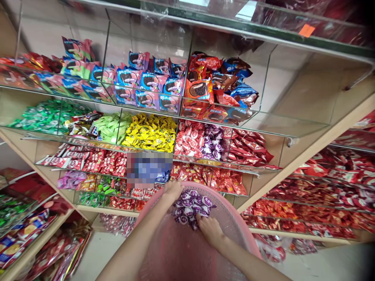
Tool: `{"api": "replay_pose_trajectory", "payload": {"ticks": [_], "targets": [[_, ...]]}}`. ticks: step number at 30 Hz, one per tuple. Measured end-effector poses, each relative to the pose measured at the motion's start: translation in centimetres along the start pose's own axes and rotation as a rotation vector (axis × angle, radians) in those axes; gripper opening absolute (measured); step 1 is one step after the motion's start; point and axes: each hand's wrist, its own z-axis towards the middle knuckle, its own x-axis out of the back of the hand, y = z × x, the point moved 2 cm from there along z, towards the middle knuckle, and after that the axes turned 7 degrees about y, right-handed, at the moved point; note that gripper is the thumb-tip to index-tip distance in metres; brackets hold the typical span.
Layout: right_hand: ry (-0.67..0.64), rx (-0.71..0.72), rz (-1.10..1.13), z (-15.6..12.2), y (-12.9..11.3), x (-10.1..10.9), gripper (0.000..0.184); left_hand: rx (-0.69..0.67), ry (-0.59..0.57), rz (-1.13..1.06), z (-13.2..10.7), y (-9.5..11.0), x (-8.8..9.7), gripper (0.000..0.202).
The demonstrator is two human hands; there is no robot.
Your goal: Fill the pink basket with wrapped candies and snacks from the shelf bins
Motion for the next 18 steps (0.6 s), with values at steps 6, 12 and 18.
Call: {"api": "replay_pose_trajectory", "payload": {"ticks": [6,12,18], "targets": [[0.172,0.047,0.074,-0.4,0.8,5.8,0.031,-0.008,0.007,0.003,0.1,-0.1,-0.3,0.04],[0.512,-0.137,0.016,1.0,4.8,18.9,0.038,0.005,0.005,0.016,0.3,-0.2,-0.5,0.042],[0.582,-0.377,-0.242,6.1,7.3,24.2,0.025,0.005,0.003,0.028,0.4,-0.2,-0.8,0.041]]}}
